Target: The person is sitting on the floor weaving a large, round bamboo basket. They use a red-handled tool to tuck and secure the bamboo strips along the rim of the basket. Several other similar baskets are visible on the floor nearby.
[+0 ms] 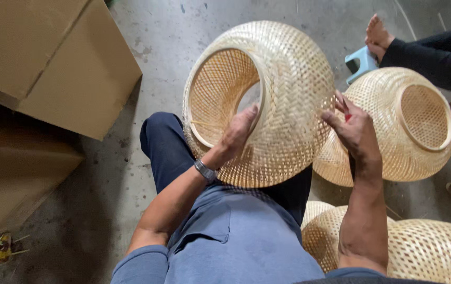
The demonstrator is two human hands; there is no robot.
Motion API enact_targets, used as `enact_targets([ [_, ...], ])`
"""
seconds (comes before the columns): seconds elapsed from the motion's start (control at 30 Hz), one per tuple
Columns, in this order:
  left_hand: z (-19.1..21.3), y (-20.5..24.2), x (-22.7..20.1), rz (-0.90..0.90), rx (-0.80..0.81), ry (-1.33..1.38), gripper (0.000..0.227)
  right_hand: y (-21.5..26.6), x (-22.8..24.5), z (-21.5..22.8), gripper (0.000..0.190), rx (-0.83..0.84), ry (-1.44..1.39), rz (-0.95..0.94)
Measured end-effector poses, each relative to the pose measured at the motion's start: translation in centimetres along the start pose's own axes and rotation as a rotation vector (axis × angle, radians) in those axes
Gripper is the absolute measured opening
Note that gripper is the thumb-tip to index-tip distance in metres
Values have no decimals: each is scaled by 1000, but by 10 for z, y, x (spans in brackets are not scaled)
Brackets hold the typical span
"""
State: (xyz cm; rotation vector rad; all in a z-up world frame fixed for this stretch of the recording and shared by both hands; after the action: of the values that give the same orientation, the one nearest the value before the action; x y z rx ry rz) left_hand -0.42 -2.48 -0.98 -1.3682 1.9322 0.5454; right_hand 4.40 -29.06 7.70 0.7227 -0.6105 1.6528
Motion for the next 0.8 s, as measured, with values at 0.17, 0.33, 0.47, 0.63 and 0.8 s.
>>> enact_targets([
  [0.17, 17, -5, 17, 147, -82, 15, 52, 14, 3, 7, 90, 2, -153, -36],
  [0.33, 14, 0, 38, 105, -196, -315, 52, 36, 0, 20, 104, -58, -203, -105],
  [0.47, -27, 5, 13, -221, -112, -335, 45, 45, -13, 24, 110, -24, -361, -29],
  [0.63, -45, 4, 2, -220, 31, -135, 48, 62, -28, 27, 110, -42, -390, -249],
  [0.8, -32, -14, 8, 97, -178, 15, 34, 76, -16, 19, 95, -164, -465, -271],
])
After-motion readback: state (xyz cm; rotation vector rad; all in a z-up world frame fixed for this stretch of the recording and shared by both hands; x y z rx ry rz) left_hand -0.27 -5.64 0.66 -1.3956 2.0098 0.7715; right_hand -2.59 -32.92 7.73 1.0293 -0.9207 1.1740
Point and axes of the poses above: each hand's wrist, its own y-axis away from the middle knuckle, its own z-axis out of the back of the hand, x = y × z, the point moved 2 cm from there along -y, towards the middle knuckle, and after that the axes turned 1 degree about z, right-handed, at the moved point
